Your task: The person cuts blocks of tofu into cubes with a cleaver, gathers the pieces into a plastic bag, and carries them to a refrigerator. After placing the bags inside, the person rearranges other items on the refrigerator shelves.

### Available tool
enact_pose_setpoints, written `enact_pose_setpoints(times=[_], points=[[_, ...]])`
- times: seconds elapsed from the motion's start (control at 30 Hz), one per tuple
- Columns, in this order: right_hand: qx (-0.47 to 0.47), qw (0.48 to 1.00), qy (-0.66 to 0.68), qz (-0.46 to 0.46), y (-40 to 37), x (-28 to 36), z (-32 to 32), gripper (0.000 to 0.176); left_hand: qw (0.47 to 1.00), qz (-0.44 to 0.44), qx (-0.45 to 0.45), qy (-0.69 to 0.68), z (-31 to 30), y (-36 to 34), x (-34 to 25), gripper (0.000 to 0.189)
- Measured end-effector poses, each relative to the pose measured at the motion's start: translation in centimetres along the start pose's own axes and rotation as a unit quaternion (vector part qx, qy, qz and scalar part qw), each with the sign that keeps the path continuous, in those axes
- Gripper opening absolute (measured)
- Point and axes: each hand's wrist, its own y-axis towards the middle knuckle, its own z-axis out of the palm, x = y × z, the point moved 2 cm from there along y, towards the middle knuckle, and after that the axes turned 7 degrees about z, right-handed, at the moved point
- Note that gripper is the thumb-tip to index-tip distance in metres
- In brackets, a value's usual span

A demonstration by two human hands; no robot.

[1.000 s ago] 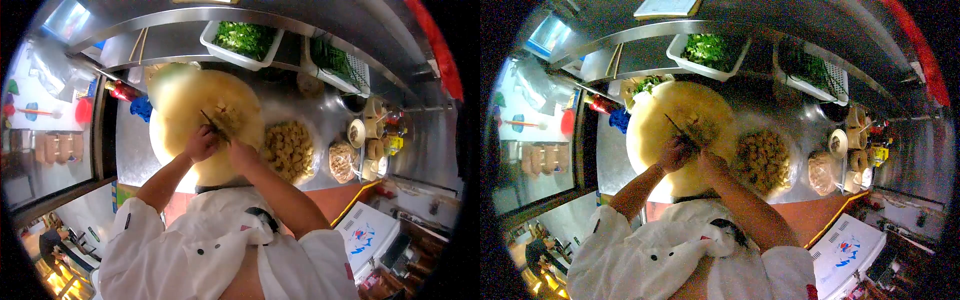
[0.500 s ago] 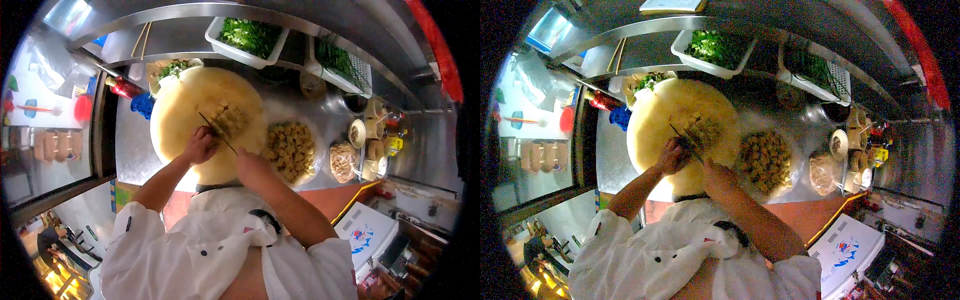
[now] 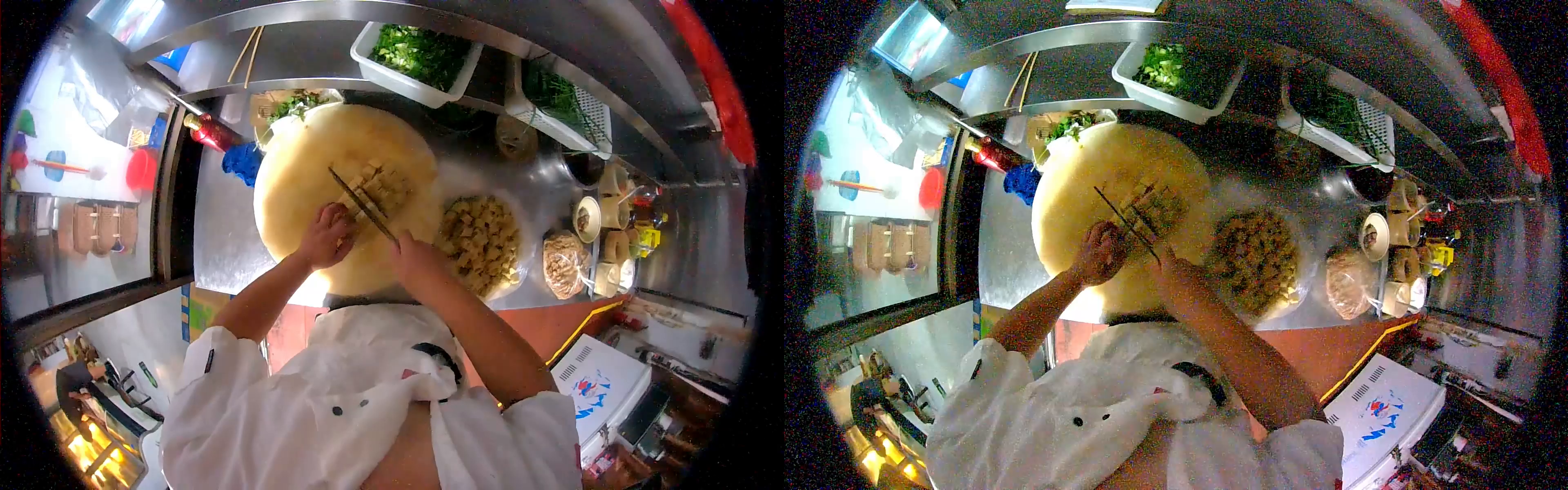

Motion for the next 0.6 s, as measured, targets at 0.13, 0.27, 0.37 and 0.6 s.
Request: enact_pose_setpoints(times=[0.13, 0.27, 0.37, 0.6], points=[[-0.018, 0.994, -0.087, -0.057, -0.2, -2.2, 3.1, 0.025, 0.999, -0.011, -0.013, -0.031, 0.7, -0.2, 0.9, 0.021], [-0.048, 0.991, -0.097, -0.078, 3.7, -3.3, 7.7, 0.023, 0.999, -0.022, 0.013, -0.021, 3.1, -1.9, 2.3, 0.019], [-0.043, 0.992, -0.116, -0.019, 7.1, -2.6, 9.3, 0.024, 0.996, -0.061, 0.05, -0.047, 3.8, -2.3, 2.6, 0.019], [-0.066, 0.997, 0.004, -0.047, 3.6, -1.3, 4.8, 0.026, 1.0, 0.007, 0.018, 0.019, 1.2, -2.3, 1.0, 0.022]])
